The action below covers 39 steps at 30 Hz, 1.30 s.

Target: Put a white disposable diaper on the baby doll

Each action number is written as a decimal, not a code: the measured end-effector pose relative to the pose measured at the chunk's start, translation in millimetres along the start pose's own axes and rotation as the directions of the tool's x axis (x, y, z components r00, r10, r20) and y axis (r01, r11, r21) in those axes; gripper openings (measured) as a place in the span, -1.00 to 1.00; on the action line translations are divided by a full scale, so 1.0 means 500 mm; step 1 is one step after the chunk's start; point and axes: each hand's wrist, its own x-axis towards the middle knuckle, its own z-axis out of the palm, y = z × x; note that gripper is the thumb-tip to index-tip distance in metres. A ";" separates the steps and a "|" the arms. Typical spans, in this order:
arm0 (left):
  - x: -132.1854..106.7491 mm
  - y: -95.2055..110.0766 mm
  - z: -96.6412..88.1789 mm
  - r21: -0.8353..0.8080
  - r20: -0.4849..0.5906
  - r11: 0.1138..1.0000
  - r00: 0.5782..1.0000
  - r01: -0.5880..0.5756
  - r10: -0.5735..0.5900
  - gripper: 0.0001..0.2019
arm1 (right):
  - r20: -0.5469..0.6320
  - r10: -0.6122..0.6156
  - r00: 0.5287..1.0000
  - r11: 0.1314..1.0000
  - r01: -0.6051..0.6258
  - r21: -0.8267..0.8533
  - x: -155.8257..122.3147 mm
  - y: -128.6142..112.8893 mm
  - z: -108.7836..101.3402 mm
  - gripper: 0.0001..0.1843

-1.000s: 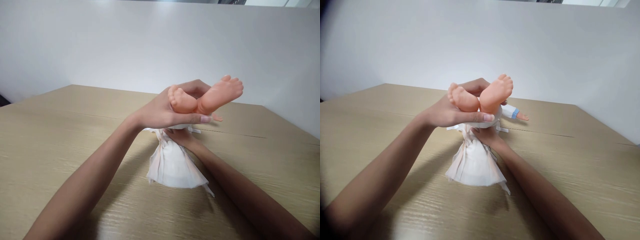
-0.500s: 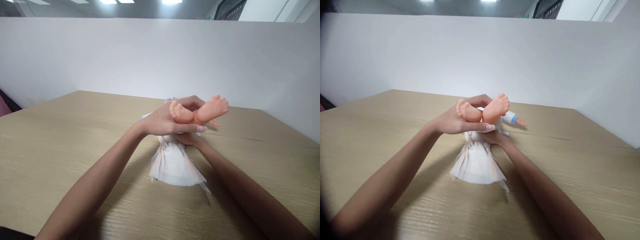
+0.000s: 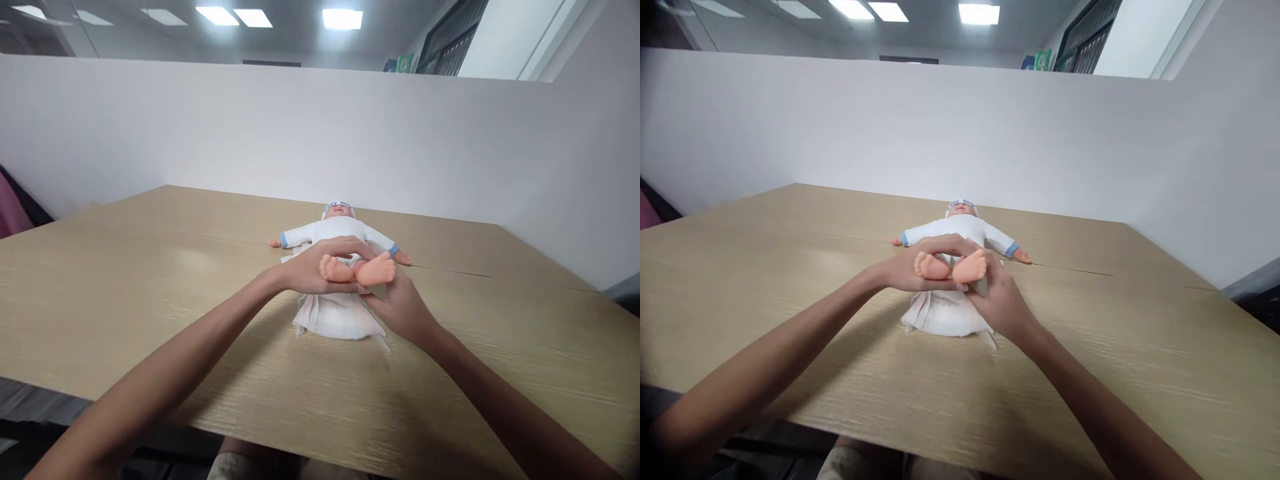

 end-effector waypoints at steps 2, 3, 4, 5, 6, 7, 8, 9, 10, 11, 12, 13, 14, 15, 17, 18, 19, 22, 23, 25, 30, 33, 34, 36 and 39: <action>-0.027 0.006 -0.009 0.071 -0.011 0.997 1.000 0.003 -0.003 -0.59 | 0.036 -0.014 0.999 0.995 0.011 0.099 0.001 0.002 -0.004 -0.52; -0.046 0.006 -0.017 0.124 -0.010 0.992 1.000 0.014 -0.013 -0.59 | 0.068 -0.033 0.997 0.989 0.023 0.144 -0.002 0.009 -0.010 -0.47; -0.068 0.004 -0.025 0.183 0.000 0.983 1.000 0.026 -0.027 -0.60 | 0.111 -0.067 0.991 0.986 0.049 0.157 -0.007 0.019 -0.018 -0.43; -0.093 -0.001 -0.032 0.234 0.018 0.972 0.999 0.033 -0.038 -0.61 | 0.169 -0.116 0.979 0.984 0.091 0.150 -0.015 0.032 -0.027 -0.43; -0.119 -0.008 -0.038 0.269 0.041 0.963 0.998 0.036 -0.048 -0.63 | 0.226 -0.166 0.960 0.982 0.139 0.129 -0.026 0.045 -0.035 -0.45; -0.145 -0.017 -0.041 0.282 0.067 0.959 0.996 0.036 -0.057 -0.64 | 0.280 -0.212 0.936 0.976 0.191 0.100 -0.038 0.060 -0.041 -0.48; -0.170 -0.027 -0.042 0.277 0.092 0.960 0.994 0.035 -0.063 -0.63 | 0.323 -0.249 0.913 0.968 0.240 0.069 -0.050 0.075 -0.045 -0.50; -0.193 -0.037 -0.040 0.265 0.112 0.964 0.991 0.036 -0.068 -0.62 | 0.354 -0.274 0.894 0.960 0.278 0.039 -0.063 0.089 -0.046 -0.50; -0.213 -0.047 -0.035 0.254 0.124 0.966 0.990 0.039 -0.073 -0.59 | 0.371 -0.289 0.883 0.952 0.307 0.011 -0.075 0.102 -0.046 -0.49; -0.229 -0.057 -0.029 0.248 0.130 0.968 0.989 0.040 -0.074 -0.56 | 0.378 -0.298 0.877 0.945 0.328 -0.016 -0.086 0.114 -0.043 -0.48; -0.241 -0.066 -0.022 0.249 0.132 0.968 0.989 0.038 -0.072 -0.53 | 0.381 -0.305 0.873 0.938 0.345 -0.040 -0.094 0.125 -0.040 -0.47; -0.250 -0.074 -0.015 0.255 0.131 0.966 0.989 0.029 -0.064 -0.50 | 0.384 -0.318 0.867 0.929 0.366 -0.057 -0.100 0.134 -0.038 -0.47; -0.256 -0.082 -0.009 0.266 0.131 0.964 0.990 0.019 -0.055 -0.47 | 0.387 -0.336 0.859 0.919 0.389 -0.067 -0.104 0.142 -0.035 -0.47; -0.259 -0.089 -0.005 0.280 0.141 0.960 0.989 0.006 -0.047 -0.44 | 0.389 -0.361 0.847 0.907 0.417 -0.066 -0.105 0.148 -0.034 -0.47; -0.260 -0.101 -0.003 0.309 0.186 0.951 0.982 -0.016 -0.044 -0.36 | 0.396 -0.402 0.826 0.890 0.454 -0.044 -0.103 0.158 -0.035 -0.49; -0.259 -0.105 -0.005 0.319 0.211 0.948 0.976 -0.021 -0.049 -0.31 | 0.403 -0.410 0.819 0.889 0.457 -0.024 -0.101 0.161 -0.038 -0.49; -0.258 -0.107 -0.007 0.324 0.236 0.946 0.970 -0.020 -0.060 -0.25 | 0.408 -0.406 0.818 0.895 0.445 -0.002 -0.098 0.163 -0.041 -0.49; -0.253 -0.104 -0.018 0.310 0.275 0.950 0.955 0.024 -0.114 -0.17 | 0.444 -0.335 0.831 0.938 0.340 0.069 -0.091 0.163 -0.056 -0.46; -0.251 -0.098 -0.021 0.303 0.280 0.952 0.950 0.052 -0.141 -0.20 | 0.462 -0.302 0.834 0.952 0.293 0.092 -0.089 0.161 -0.063 -0.44; -0.242 -0.080 -0.023 0.291 0.278 0.949 0.938 0.122 -0.206 -0.31 | 0.499 -0.229 0.836 0.973 0.189 0.130 -0.084 0.152 -0.076 -0.43; -0.213 -0.029 0.002 0.361 0.209 0.900 0.919 0.245 -0.334 -0.69 | 0.520 -0.076 0.851 0.995 0.030 0.097 -0.086 0.105 -0.080 -0.53; -0.207 -0.021 0.035 0.519 0.133 0.809 0.908 0.277 -0.396 -0.53 | 0.441 -0.084 0.893 0.987 0.137 -0.089 -0.109 0.072 -0.045 -0.32; -0.207 -0.022 0.045 0.564 0.108 0.777 0.907 0.281 -0.407 -0.55 | 0.405 -0.107 0.908 0.970 0.185 -0.157 -0.118 0.064 -0.030 -0.30; -0.205 -0.029 0.061 0.605 0.064 0.741 0.910 0.291 -0.409 -0.68 | 0.331 -0.156 0.931 0.932 0.250 -0.263 -0.131 0.054 -0.001 -0.45; -0.191 -0.040 0.061 0.541 -0.019 0.758 0.906 0.364 -0.422 -0.87 | 0.269 -0.144 0.952 0.923 0.228 -0.311 -0.123 0.054 0.021 -0.59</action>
